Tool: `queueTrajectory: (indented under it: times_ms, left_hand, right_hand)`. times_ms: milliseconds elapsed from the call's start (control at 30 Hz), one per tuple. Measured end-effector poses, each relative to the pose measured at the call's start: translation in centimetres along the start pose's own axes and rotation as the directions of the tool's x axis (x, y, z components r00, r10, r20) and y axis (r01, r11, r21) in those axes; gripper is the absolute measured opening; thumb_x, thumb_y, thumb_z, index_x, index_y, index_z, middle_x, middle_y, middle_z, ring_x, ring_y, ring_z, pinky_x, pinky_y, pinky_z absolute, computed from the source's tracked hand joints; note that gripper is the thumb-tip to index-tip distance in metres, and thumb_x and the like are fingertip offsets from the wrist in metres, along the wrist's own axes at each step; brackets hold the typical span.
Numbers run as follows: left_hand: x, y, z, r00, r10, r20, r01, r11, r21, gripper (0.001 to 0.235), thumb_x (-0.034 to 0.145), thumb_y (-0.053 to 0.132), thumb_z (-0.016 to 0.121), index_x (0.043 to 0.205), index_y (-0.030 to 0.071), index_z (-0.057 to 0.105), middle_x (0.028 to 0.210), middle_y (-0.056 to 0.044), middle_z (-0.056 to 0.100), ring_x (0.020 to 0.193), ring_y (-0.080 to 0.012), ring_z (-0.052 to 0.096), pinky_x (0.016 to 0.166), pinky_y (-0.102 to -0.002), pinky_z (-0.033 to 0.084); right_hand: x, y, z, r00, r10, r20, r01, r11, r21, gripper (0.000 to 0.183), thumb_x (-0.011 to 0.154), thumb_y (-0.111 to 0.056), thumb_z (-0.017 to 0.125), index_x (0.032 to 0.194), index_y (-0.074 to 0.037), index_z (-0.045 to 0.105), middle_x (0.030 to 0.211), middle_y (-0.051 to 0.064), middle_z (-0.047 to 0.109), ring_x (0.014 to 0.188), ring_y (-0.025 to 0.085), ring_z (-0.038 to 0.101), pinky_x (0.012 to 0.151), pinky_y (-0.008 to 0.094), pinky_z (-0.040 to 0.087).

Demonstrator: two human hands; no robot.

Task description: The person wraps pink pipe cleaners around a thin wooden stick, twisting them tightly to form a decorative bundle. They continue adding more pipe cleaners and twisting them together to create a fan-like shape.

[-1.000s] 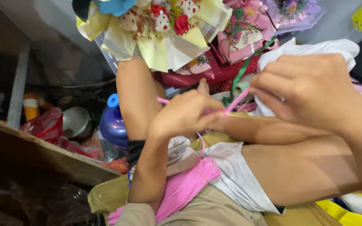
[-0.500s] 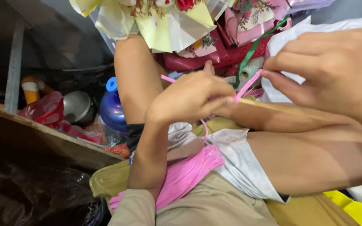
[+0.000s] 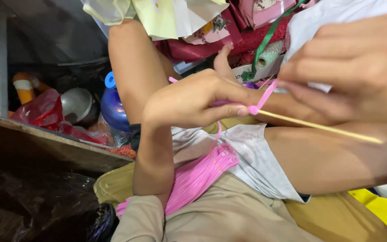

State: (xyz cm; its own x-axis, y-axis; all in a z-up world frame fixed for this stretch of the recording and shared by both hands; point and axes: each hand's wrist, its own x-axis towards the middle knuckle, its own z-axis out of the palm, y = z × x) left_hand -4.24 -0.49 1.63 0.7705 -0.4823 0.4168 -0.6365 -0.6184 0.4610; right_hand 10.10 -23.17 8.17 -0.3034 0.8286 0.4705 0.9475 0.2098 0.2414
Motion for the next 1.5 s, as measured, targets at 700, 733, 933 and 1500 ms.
queueTrajectory:
  times_ms: [700, 733, 933, 1500]
  left_hand:
    - [-0.2, 2.9, -0.2, 0.997, -0.053, -0.059, 0.064, 0.979, 0.195, 0.029, 0.106, 0.029, 0.052, 0.122, 0.014, 0.070, 0.106, -0.010, 0.078, 0.088, -0.0416, 0.069, 0.063, -0.048, 0.047]
    - [0.0, 2.8, 0.1, 0.993, -0.104, -0.060, 0.115, 0.965, 0.234, 0.029, 0.106, 0.030, 0.053, 0.126, 0.018, 0.069, 0.103, -0.011, 0.077, 0.082, -0.0419, 0.067, 0.062, -0.051, 0.046]
    - [2.5, 2.6, 1.1, 0.830, -0.249, -0.500, 0.398, 0.891, 0.217, 0.025, 0.104, 0.029, 0.045, 0.095, 0.011, 0.059, 0.077, -0.005, 0.060, 0.068, -0.0323, 0.058, 0.054, -0.046, 0.036]
    - [3.8, 0.0, 3.6, 0.890, -0.354, -0.288, 0.397, 0.912, 0.106, 0.020, 0.100, 0.021, 0.044, 0.087, 0.012, 0.056, 0.068, -0.006, 0.064, 0.061, -0.0338, 0.060, 0.081, -0.061, 0.031]
  right_hand:
    - [1.1, -1.5, -0.1, 0.999, 0.009, 0.034, -0.014, 0.988, 0.152, 0.017, 0.103, -0.018, 0.067, 0.093, -0.005, 0.072, 0.090, 0.002, 0.071, 0.074, 0.026, 0.062, 0.060, 0.040, 0.044]
    - [1.1, -1.7, 0.0, 1.000, -0.001, 0.009, -0.001, 0.986, 0.164, 0.025, 0.102, -0.024, 0.069, 0.092, -0.001, 0.071, 0.089, 0.006, 0.071, 0.069, 0.030, 0.059, 0.059, 0.042, 0.042]
    - [-2.1, 0.3, 1.5, 0.998, -0.006, -0.064, -0.003, 0.990, -0.140, 0.014, 0.114, 0.001, 0.077, 0.102, -0.002, 0.071, 0.095, 0.009, 0.070, 0.076, 0.034, 0.058, 0.072, 0.045, 0.049]
    - [-3.1, 2.0, 3.4, 0.952, 0.223, 0.207, -0.132, 0.915, -0.381, 0.022, 0.104, -0.034, 0.067, 0.086, -0.025, 0.058, 0.083, -0.009, 0.062, 0.083, 0.018, 0.069, 0.059, 0.040, 0.046]
